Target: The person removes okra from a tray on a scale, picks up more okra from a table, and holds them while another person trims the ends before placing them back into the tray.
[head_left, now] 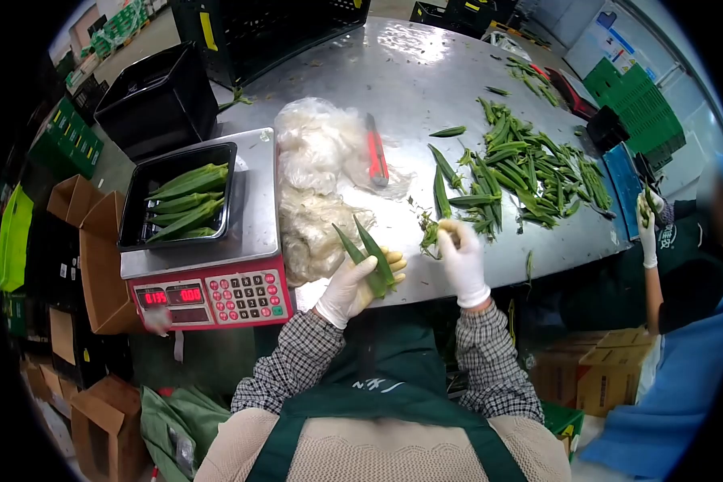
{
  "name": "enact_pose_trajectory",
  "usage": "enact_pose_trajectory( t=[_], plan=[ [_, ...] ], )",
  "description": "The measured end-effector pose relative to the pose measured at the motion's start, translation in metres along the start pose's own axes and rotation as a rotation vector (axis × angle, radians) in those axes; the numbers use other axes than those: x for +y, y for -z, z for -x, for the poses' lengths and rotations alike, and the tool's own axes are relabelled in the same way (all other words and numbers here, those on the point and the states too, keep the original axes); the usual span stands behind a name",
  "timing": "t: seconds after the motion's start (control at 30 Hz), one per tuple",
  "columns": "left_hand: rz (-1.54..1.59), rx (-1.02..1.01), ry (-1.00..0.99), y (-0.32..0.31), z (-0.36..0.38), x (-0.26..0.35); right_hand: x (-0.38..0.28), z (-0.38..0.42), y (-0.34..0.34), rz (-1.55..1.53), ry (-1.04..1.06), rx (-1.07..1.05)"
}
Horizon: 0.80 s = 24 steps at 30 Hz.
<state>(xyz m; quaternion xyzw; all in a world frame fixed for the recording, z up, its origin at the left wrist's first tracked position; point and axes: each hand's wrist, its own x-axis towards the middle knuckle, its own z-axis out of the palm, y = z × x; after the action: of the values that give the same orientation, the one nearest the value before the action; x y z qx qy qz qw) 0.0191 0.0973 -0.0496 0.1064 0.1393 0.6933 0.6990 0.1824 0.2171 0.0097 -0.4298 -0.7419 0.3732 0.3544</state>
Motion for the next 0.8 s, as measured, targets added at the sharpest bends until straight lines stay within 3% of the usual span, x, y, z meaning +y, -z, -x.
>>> enact_pose_trajectory(
  t=[0.13,0.23,0.37,0.6,0.73,0.8],
  plan=[
    [0.003,0.023,0.018,-0.001,0.001,0.001,0.025,-0.041,0.005,0.553,0.192,0.156],
    [-0.007,0.041,0.017,-0.002,0.001,0.001,0.032,-0.058,0.002,0.660,-0.045,-0.012],
    [-0.009,0.028,0.018,-0.002,0.001,0.002,0.042,-0.064,-0.003,0.709,-0.035,-0.029],
    [-0.005,0.006,0.019,0.000,0.000,0.000,0.034,-0.036,0.003,0.248,0.220,0.267],
    [-0.004,-0.005,0.019,0.001,0.000,0.000,0.022,-0.018,0.001,0.107,0.263,0.300],
    [-0.003,-0.004,0.019,0.002,0.000,0.000,0.012,-0.008,-0.004,-0.303,0.020,0.200]
  ],
)
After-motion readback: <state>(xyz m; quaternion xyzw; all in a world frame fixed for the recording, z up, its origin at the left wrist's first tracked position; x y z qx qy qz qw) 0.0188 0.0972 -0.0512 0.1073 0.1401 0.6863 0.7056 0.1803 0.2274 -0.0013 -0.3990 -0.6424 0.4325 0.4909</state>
